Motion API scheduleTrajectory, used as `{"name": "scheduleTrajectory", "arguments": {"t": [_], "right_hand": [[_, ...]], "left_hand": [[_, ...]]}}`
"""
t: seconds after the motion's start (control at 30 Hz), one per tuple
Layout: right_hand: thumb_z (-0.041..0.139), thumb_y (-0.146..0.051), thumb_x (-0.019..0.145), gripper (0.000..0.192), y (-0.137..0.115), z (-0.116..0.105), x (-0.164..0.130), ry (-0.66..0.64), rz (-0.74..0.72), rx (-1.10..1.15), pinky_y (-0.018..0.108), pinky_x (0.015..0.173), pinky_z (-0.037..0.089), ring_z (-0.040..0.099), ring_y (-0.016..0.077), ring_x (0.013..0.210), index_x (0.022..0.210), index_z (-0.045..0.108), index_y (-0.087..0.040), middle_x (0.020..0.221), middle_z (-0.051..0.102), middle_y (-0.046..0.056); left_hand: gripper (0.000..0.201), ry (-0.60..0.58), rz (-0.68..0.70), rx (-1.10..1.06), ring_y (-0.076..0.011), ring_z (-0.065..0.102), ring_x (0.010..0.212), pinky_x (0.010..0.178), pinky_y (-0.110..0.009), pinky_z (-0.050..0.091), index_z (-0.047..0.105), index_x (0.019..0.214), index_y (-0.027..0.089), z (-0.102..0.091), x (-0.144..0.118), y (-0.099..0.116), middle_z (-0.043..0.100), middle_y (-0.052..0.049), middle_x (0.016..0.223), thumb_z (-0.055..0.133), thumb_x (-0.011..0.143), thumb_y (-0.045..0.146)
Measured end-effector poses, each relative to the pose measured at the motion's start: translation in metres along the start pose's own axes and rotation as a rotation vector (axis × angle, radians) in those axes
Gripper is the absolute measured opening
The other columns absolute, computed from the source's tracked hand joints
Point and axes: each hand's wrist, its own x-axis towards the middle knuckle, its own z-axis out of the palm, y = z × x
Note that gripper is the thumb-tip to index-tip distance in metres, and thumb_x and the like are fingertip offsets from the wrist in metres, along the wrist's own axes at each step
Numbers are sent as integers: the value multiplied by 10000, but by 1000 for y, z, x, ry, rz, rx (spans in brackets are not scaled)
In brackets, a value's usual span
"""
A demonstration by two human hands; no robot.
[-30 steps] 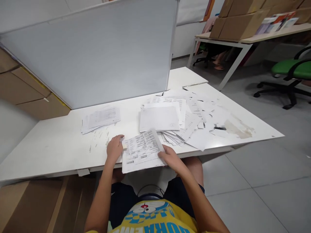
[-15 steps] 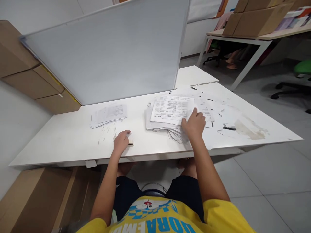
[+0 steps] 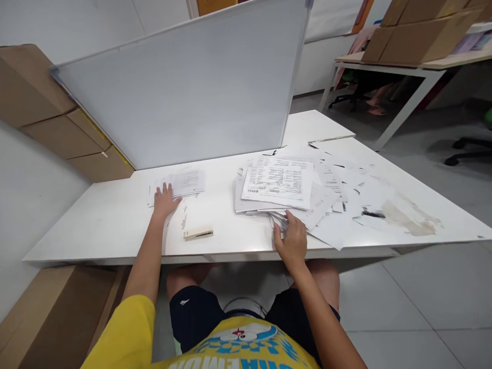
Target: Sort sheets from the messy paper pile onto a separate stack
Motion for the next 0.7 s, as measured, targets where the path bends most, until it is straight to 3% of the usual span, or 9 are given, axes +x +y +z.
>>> {"name": "scheduleTrajectory", "arguments": {"t": [0.1, 0.2, 0.33, 0.5, 0.6, 0.7], "right_hand": [[482, -342, 949, 488, -2, -2, 2, -39, -6, 5, 445, 870, 471, 561, 299, 962, 1389, 424, -141, 1047, 625, 152], [481, -353, 952, 483, -3, -1, 1, -42, 4, -11, 430, 854, 473, 576, 295, 945, 1383, 435, -141, 1026, 640, 145], [471, -355, 954, 457, -1, 1, 0, -53, 11, -11, 430, 840, 481, 590, 293, 919, 1351, 471, -130, 997, 655, 142], [453, -366, 940, 409, -3, -3, 2, -60, 88, 77, 456, 871, 479, 601, 289, 922, 1269, 544, -141, 971, 660, 139], [464, -401, 928, 363, -18, -10, 2, -77, 225, 289, 455, 880, 482, 610, 272, 911, 1180, 598, -179, 954, 666, 120], [505, -513, 907, 396, -42, -20, 3, -254, 507, 733, 430, 844, 510, 629, 259, 919, 1140, 619, -214, 1023, 676, 111]], "left_hand": [[655, 56, -50, -67, -399, 283, 1425, 1136, -554, 214, 412, 1459, 122, 24, 9, -19, 341, -180, 1547, 400, 933, 513], [459, 189, 31, -82, -326, 492, 1289, 1101, -482, 294, 583, 1301, 119, 37, 3, -22, 556, -170, 1384, 415, 936, 341], [387, 260, 72, -78, -284, 635, 1039, 961, -427, 392, 667, 1131, 114, 34, -6, -16, 693, -171, 1133, 353, 943, 240], [459, 368, 105, -80, -299, 653, 903, 870, -443, 400, 681, 989, 97, 27, -13, -11, 709, -195, 936, 260, 991, 280], [394, 580, 252, -121, -269, 673, 859, 820, -415, 419, 678, 973, 112, 22, -24, -4, 725, -167, 890, 324, 992, 285], [289, 767, 580, -154, -229, 693, 889, 813, -378, 432, 667, 1037, 138, 8, -47, 14, 739, -137, 931, 420, 978, 276]]}}
